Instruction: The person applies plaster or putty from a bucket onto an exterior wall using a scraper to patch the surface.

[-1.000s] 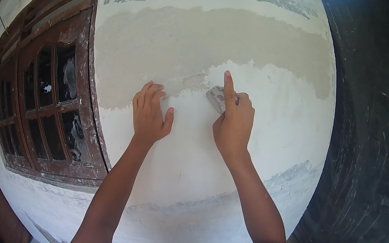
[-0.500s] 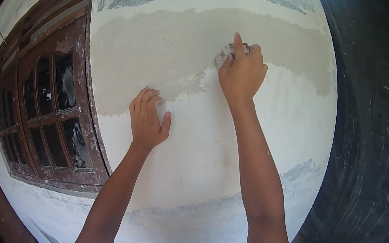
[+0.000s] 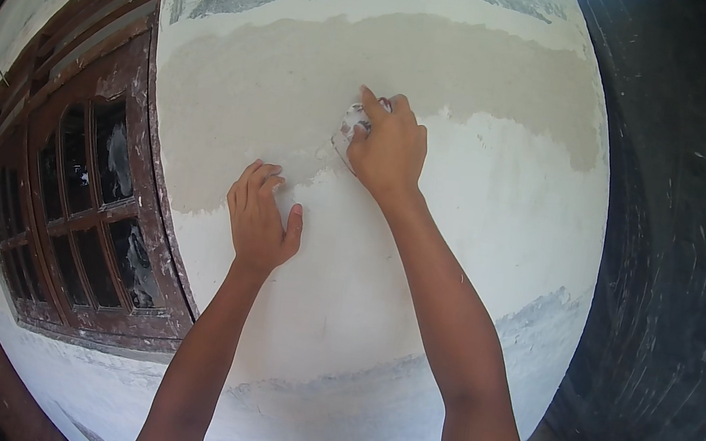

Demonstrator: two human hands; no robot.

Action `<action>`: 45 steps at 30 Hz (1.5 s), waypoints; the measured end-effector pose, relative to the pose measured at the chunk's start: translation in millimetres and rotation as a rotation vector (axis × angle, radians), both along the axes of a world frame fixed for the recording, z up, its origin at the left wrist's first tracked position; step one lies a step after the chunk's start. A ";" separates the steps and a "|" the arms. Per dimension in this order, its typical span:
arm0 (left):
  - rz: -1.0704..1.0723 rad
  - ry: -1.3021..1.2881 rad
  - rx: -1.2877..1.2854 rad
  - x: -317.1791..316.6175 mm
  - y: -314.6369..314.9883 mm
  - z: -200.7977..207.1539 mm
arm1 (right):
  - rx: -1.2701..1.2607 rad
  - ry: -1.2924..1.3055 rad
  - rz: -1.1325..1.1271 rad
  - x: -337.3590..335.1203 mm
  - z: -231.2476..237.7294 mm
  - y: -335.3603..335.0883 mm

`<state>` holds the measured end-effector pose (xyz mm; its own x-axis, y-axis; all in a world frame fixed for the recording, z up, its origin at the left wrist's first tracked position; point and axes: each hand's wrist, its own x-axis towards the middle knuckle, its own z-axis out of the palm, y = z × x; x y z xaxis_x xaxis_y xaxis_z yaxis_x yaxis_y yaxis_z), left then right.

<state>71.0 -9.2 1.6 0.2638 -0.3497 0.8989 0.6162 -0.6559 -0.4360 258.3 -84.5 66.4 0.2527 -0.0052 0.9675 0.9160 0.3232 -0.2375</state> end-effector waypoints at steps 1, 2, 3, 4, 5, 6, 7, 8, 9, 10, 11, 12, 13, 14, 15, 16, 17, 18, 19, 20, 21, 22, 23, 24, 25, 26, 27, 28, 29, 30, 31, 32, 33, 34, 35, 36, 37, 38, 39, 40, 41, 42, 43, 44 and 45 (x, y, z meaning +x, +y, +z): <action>-0.002 0.000 0.002 -0.8 -0.8 0.7 | 0.057 0.080 -0.156 15.9 6.9 -8.0; 0.002 -0.001 0.004 -1.1 -1.1 1.2 | 0.112 0.158 -0.310 26.1 12.0 -16.8; 0.003 -0.001 0.000 -1.5 -1.4 1.7 | 0.113 0.158 -0.305 21.2 12.2 -16.3; -0.002 0.002 -0.007 -0.8 -1.2 1.0 | 0.120 0.095 -0.165 10.4 9.9 -16.1; -0.002 0.000 -0.011 -0.5 0.1 0.3 | 0.124 0.028 -0.023 -2.1 6.8 -14.1; 0.003 -0.003 -0.010 -1.0 1.9 0.1 | 0.128 -0.038 0.120 -14.0 3.4 -11.5; 0.006 -0.001 -0.007 -1.5 2.2 0.5 | -0.030 -0.112 0.200 -26.3 -0.3 -10.0; 0.004 0.002 -0.007 -0.5 2.0 -0.1 | -0.030 -0.109 0.199 -19.7 0.3 -7.0; 0.000 0.000 -0.010 1.1 1.5 -0.9 | 0.037 -0.018 0.070 -5.6 2.5 -1.4; 0.000 -0.005 -0.007 0.6 0.6 0.7 | 0.108 0.072 -0.055 7.8 6.9 0.2; 0.006 -0.007 -0.006 -0.9 -0.1 1.1 | 0.118 0.148 -0.205 19.4 12.1 -12.7; 0.005 -0.007 -0.003 -2.6 -1.3 1.8 | 0.176 0.165 -0.297 25.3 14.1 -16.7; -0.008 0.001 0.001 -0.1 -2.3 1.6 | 0.206 0.127 -0.169 18.9 12.7 -19.7; -0.009 0.000 -0.003 0.1 -1.5 0.6 | 0.232 0.086 -0.037 6.0 9.9 -18.2; -0.001 -0.001 -0.007 -0.8 -0.6 -0.1 | 0.121 -0.002 0.076 -10.4 3.4 -12.9; 0.008 -0.001 -0.011 -1.5 0.5 0.6 | 0.011 -0.089 0.188 -21.1 -0.7 -7.7; 0.007 0.000 -0.012 -0.9 1.3 0.5 | 0.009 -0.087 0.186 -14.6 0.8 -6.4; 0.007 0.001 -0.018 0.1 1.9 -0.2 | 0.045 0.009 0.062 -0.1 4.5 -6.3; 0.013 0.001 -0.020 -1.6 1.5 0.1 | 0.084 0.104 -0.057 14.3 9.1 -7.4; 0.015 0.000 -0.017 -1.4 -0.2 0.6 | 0.123 0.199 -0.178 25.6 12.7 -11.9; 0.012 0.002 -0.017 -0.8 -2.2 1.6 | 0.111 0.240 -0.299 35.1 14.5 -16.6; 0.007 0.009 -0.020 -0.1 -2.9 1.3 | 0.109 0.243 -0.300 27.7 13.6 -19.6; 0.007 0.006 -0.025 -0.2 -1.3 0.3 | 0.084 0.177 -0.058 12.9 12.0 -18.7; 0.014 0.003 -0.020 -1.3 0.6 -0.5 | 0.058 0.112 0.184 -1.9 9.1 -16.0; 0.019 0.003 -0.009 -1.7 0.9 0.1 | -0.074 -0.004 0.224 -14.5 4.2 -11.5; 0.018 0.004 -0.009 -1.0 1.1 -0.3 | -0.073 -0.002 0.223 -10.1 4.5 -7.7; 0.015 -0.001 -0.013 -0.2 1.4 -0.9 | -0.040 0.056 0.118 -1.4 6.6 -4.0; 0.012 -0.004 -0.015 -1.5 1.4 -0.1 | -0.005 0.115 0.013 7.4 9.7 -3.4; 0.016 -0.006 -0.012 -2.0 0.1 0.9 | 0.145 0.128 -0.235 22.9 12.7 -12.2; 0.024 -0.004 -0.018 -2.4 -1.9 1.9 | 0.238 0.133 -0.472 32.3 12.9 -18.6; 0.024 0.005 -0.026 0.1 -3.3 1.5 | 0.279 0.130 -0.345 28.1 12.5 -24.5; 0.023 0.005 -0.027 0.7 -1.5 1.5 | 0.320 0.122 -0.213 18.2 12.2 -24.8; 0.023 -0.002 -0.015 0.5 1.1 1.8 | 0.271 0.015 -0.087 1.5 10.1 -18.7; 0.023 -0.008 -0.007 0.1 2.5 0.2 | 0.217 -0.092 0.041 -16.4 5.8 -10.3; 0.021 -0.007 -0.005 1.5 1.5 0.4 | 0.029 -0.110 0.193 -23.7 3.3 -4.2; 0.022 -0.008 -0.010 2.8 0.3 0.1 | 0.031 -0.109 0.190 -15.1 4.3 0.2; 0.026 -0.007 -0.016 1.4 0.0 0.6 | 0.075 0.022 0.105 -2.6 7.0 4.6; 0.033 -0.011 -0.013 -0.8 -1.2 1.3 | 0.118 0.145 0.027 4.7 10.9 0.2; 0.032 -0.004 -0.015 -2.2 -2.7 1.6 | 0.142 0.205 -0.174 17.0 11.5 -8.9; 0.027 0.005 -0.020 -1.9 -2.0 1.0 | 0.152 0.251 -0.199 20.3 11.7 -20.9; 0.028 0.003 -0.020 -2.5 -0.8 1.1 | 0.196 0.212 -0.039 11.4 11.4 -19.9; 0.031 -0.002 -0.014 -3.2 0.8 1.4 | 0.240 0.173 0.122 -3.1 10.7 -16.6; 0.029 -0.006 -0.009 -0.1 1.1 0.4 | 0.150 0.057 0.172 -16.0 6.5 -10.2; 0.028 -0.006 -0.010 0.8 0.6 -0.1 | 0.062 -0.057 0.225 -24.2 3.2 -3.7; 0.026 -0.011 -0.012 1.8 0.2 -0.6 | 0.061 -0.057 0.224 -18.8 3.5 -2.6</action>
